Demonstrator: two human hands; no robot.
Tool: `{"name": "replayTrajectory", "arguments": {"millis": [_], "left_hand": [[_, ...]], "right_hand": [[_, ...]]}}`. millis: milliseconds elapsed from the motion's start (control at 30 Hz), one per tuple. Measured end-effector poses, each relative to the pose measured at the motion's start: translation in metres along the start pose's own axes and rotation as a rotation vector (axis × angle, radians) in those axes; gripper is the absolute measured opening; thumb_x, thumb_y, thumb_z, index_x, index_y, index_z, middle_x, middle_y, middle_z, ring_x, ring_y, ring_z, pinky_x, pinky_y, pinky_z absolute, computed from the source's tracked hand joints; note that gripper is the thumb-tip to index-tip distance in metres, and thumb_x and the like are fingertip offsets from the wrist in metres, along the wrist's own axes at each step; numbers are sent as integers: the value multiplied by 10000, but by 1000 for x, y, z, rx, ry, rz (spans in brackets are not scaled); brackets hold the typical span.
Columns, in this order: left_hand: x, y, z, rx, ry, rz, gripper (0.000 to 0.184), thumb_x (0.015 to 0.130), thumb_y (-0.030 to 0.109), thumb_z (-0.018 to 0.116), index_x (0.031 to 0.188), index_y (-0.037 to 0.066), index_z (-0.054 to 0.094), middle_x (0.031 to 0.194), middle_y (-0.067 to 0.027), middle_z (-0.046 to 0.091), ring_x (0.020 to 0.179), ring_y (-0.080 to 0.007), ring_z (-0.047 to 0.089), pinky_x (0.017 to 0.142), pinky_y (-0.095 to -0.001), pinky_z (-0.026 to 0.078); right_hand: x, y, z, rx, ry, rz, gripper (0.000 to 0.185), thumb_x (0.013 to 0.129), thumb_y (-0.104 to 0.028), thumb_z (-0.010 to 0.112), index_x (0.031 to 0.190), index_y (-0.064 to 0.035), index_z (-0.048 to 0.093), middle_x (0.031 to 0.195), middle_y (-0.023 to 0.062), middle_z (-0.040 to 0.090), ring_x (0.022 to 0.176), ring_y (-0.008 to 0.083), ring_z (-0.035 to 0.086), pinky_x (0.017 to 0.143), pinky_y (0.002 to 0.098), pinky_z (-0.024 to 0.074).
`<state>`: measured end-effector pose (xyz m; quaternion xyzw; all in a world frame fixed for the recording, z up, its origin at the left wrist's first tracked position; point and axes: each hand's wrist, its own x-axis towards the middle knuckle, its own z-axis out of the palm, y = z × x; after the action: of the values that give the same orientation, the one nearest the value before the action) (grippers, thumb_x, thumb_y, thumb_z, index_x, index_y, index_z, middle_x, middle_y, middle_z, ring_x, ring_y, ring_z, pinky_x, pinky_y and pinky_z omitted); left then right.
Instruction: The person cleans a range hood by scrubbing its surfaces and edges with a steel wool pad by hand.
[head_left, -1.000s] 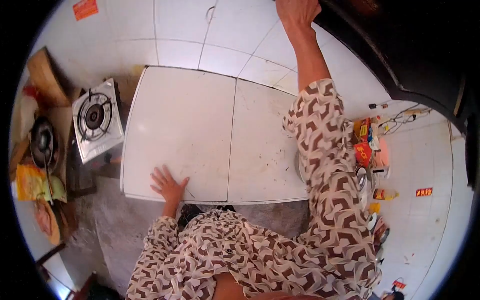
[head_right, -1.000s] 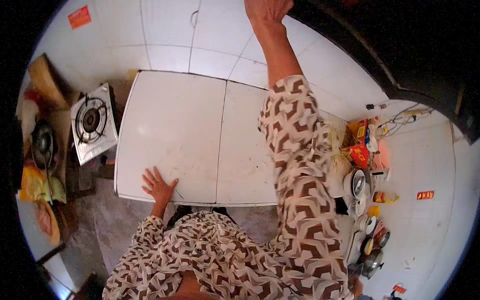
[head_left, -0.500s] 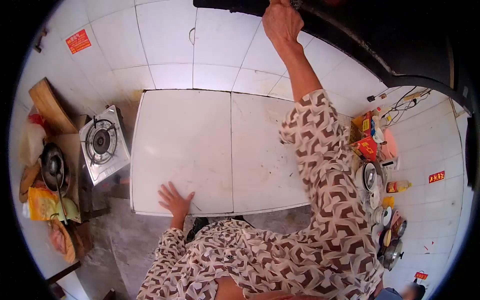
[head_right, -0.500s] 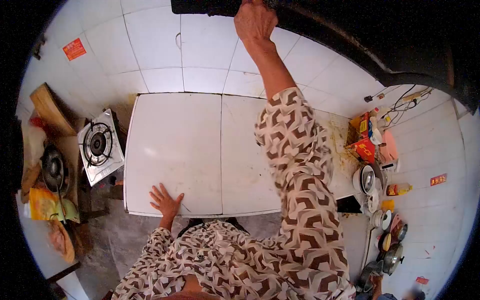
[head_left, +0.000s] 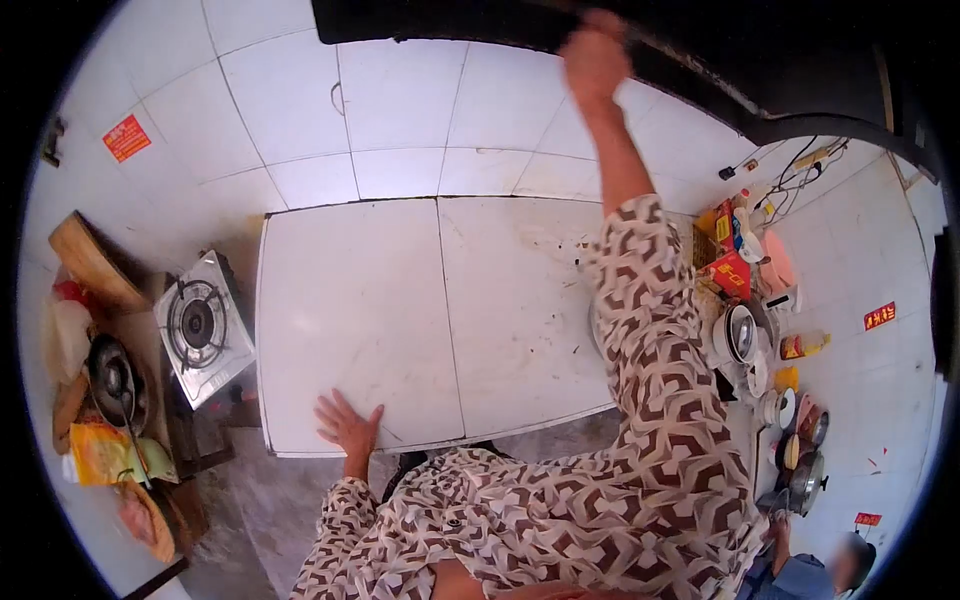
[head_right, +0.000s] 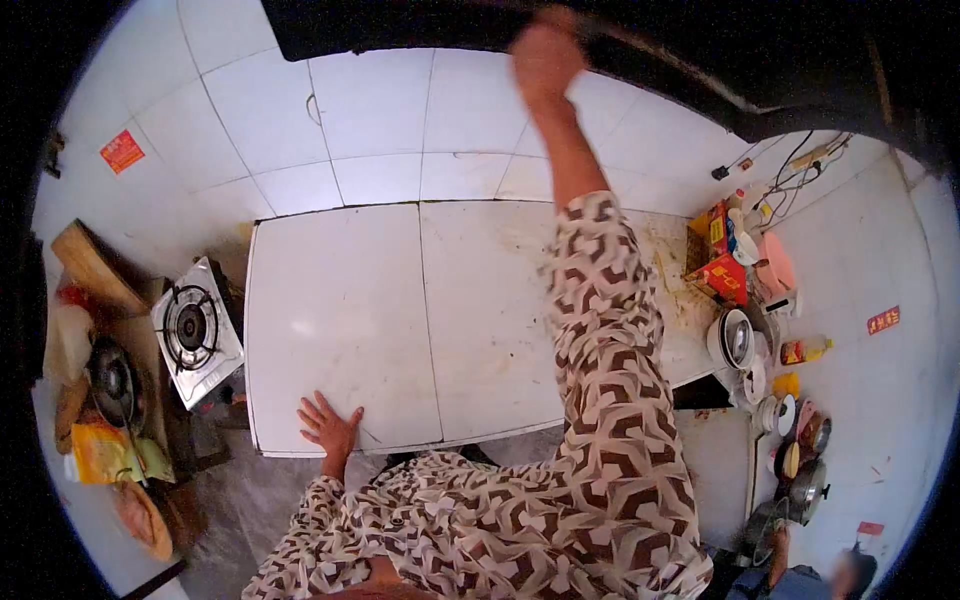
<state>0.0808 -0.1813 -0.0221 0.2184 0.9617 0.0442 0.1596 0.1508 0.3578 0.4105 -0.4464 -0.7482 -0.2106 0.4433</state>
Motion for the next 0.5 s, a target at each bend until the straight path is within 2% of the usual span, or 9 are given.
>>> {"name": "replayTrajectory", "arguments": {"millis": [67, 167, 200, 233, 267, 300, 333, 400, 500], "left_hand": [[-1, -3, -3, -8, -12, 12, 1146, 710, 704, 636, 1526, 158, 45, 1570, -170, -62, 1421, -439, -60, 1033, -717, 76], [0, 4, -14, -5, -84, -1, 1149, 729, 701, 619, 1523, 146, 2, 1563, -191, -98, 1417, -438, -113, 1043, -708, 43], [-1, 9, -20, -1, -118, -12, 1150, 737, 700, 612, 1521, 141, -18, 1560, -200, -116, 1415, -438, -138, 1049, -702, 27], [1, 9, -17, 1, -109, -8, 1149, 738, 701, 610, 1521, 141, -17, 1560, -200, -116, 1415, -435, -139, 1050, -701, 29], [2, 6, -10, 5, -100, -5, 1148, 738, 702, 608, 1521, 142, -17, 1560, -199, -117, 1416, -433, -140, 1051, -699, 32], [2, 1, -10, 13, -92, -3, 1147, 739, 703, 607, 1521, 142, -17, 1560, -199, -118, 1417, -431, -140, 1053, -698, 35], [3, -1, -8, 7, -94, -5, 1146, 739, 706, 604, 1521, 143, -17, 1560, -199, -119, 1417, -430, -140, 1054, -697, 34], [0, 0, -12, -4, -99, -7, 1144, 740, 711, 598, 1522, 145, -17, 1559, -200, -120, 1418, -428, -139, 1056, -695, 32], [0, 4, -15, 12, -122, -31, 1145, 739, 714, 597, 1522, 147, -17, 1560, -201, -112, 1419, -428, -137, 1056, -696, 31]], "right_hand": [[-9, -23, -1, -24, 246, -298, 320, 821, -83, 539, 1123, -54, 639, 1260, 136, 575, 774, 320, 662, 677, 456, 539], [2, 43, -8, -171, 187, -485, 382, 805, -66, 537, 1173, 15, 598, 1226, 221, 572, 743, 331, 662, 628, 456, 547], [2, 60, -20, -214, 155, -378, 376, 773, -100, 603, 1148, -118, 619, 1193, 65, 618, 742, 344, 675, 657, 436, 558], [7, 97, -5, -175, 160, -366, 415, 788, -82, 580, 1198, -146, 590, 1266, 39, 588, 666, 340, 674, 606, 419, 562], [8, 122, -5, -204, 194, -350, 430, 798, -64, 560, 1219, -151, 588, 1323, 45, 554, 689, 348, 679, 629, 422, 567], [5, 137, -8, -244, 145, -257, 430, 803, -56, 549, 1222, -145, 587, 1310, 45, 565, 716, 362, 682, 634, 430, 568], [10, 163, 5, -109, 257, -334, 410, 818, -47, 531, 1218, -121, 585, 1291, 68, 580, 753, 370, 681, 649, 439, 568], [8, 155, -10, -137, 152, -93, 342, 820, -77, 546, 1156, -82, 605, 1221, 134, 613, 806, 372, 678, 676, 458, 561], [10, 103, -10, -33, 14, 118, 294, 781, -143, 611, 1059, -48, 601, 1033, 226, 645, 777, 402, 672, 682, 497, 550]]}}
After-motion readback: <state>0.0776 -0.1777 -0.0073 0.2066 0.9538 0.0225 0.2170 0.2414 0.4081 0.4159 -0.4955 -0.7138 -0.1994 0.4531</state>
